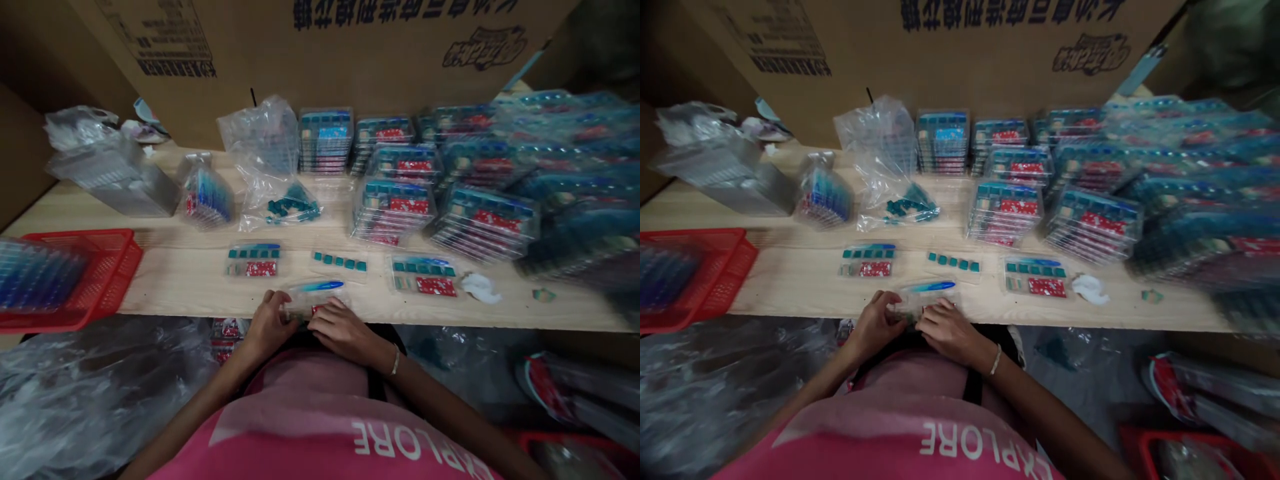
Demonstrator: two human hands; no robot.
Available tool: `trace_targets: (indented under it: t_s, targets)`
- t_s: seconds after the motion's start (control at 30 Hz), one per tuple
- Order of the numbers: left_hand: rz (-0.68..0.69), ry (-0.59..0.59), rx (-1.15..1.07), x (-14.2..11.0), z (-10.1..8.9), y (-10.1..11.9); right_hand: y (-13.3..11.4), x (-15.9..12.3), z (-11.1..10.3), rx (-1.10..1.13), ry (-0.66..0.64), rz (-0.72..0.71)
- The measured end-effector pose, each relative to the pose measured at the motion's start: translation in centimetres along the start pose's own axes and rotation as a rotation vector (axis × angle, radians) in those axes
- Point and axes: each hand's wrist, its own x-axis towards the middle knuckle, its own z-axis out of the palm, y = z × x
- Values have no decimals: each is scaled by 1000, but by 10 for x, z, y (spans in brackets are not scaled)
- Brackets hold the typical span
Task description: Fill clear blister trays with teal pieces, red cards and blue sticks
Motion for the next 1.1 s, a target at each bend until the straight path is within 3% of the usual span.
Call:
trace_targets:
  t_s: [0.13, 0.3, 0.4, 0.6, 0.77, 0.9, 1.1]
  targets:
    - [-29, -53, 39, 8, -3, 2, 2, -18, -6, -14, 108, 69]
    - [37, -89, 92, 13, -6, 3, 13, -43, 3, -86, 132, 91]
    - [60, -125, 104, 12, -9, 1, 17, -46, 11, -125, 187, 72]
    - [198, -72, 222, 4, -11, -3, 19, -44, 18, -165, 247, 65]
    - [245, -147, 349, 7, -12, -1, 21, -46, 21, -180, 231, 81]
    - [368, -164, 341, 3, -17, -5, 20, -47, 20, -166, 198, 89]
    - [607, -49, 541, -11, -19, -22, 22, -50, 18, -178, 244, 49]
